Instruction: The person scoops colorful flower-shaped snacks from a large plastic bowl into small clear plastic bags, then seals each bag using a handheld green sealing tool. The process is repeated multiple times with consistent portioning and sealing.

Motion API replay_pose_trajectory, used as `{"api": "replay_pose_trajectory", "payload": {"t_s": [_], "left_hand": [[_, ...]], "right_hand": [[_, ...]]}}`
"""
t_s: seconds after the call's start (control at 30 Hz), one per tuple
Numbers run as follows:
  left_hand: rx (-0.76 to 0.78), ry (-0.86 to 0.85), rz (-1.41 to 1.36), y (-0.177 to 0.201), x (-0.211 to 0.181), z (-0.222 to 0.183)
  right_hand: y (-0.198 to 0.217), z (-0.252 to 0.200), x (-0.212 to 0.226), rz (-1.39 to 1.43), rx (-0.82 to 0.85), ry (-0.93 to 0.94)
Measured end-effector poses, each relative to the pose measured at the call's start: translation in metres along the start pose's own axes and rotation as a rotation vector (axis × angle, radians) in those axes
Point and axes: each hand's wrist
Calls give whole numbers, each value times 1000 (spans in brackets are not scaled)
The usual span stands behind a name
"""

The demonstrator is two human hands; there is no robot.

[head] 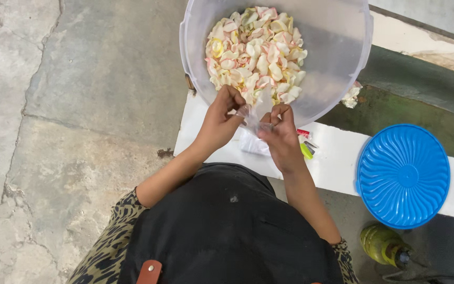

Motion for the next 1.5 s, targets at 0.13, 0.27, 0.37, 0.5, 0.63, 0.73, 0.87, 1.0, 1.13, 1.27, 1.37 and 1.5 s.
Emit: {"api": "replay_pose_trajectory", "payload": {"t_s": [0.13,0.27,0.37,0.5,0.63,0.73,0.87,1.0,1.13,1.27,1.37,1.5], "left_hand": [[136,96,-374,0,18,-8],[87,163,-386,2,11,-11],[56,114,60,8,-4,-2],[-7,4,543,14,-22,10],[42,-110,600,20,-34,25],[195,-84,570,13,-36,28],[314,-88,483,0,-35,26],[265,-31,361,9,-31,37],[195,32,296,19,-25,42],[270,26,239,20,-24,46],[353,83,199,19,-30,49],[384,-279,413,31,-48,56]], "right_hand": [[-10,4,-13,-462,-158,63],[-16,26,-16,-382,-297,86],[-20,34,-14,-343,-255,128],[-21,29,-9,-131,-138,86],[-13,28,0,606,-189,-103],[-9,27,3,-111,-213,68],[-14,32,5,-732,-464,-10],[-23,36,26,-643,-383,140],[-36,21,55,-1058,-254,561],[-41,21,56,-1522,-63,490],[-30,33,52,-1671,-18,352],[-18,49,60,-1574,67,309]]}}
Point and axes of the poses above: each hand's wrist, its own z-axis towards the middle knuckle, its own y-axis out of the back of the hand, x = y × z, and after that the axes turned 4 degrees about x, right-handed
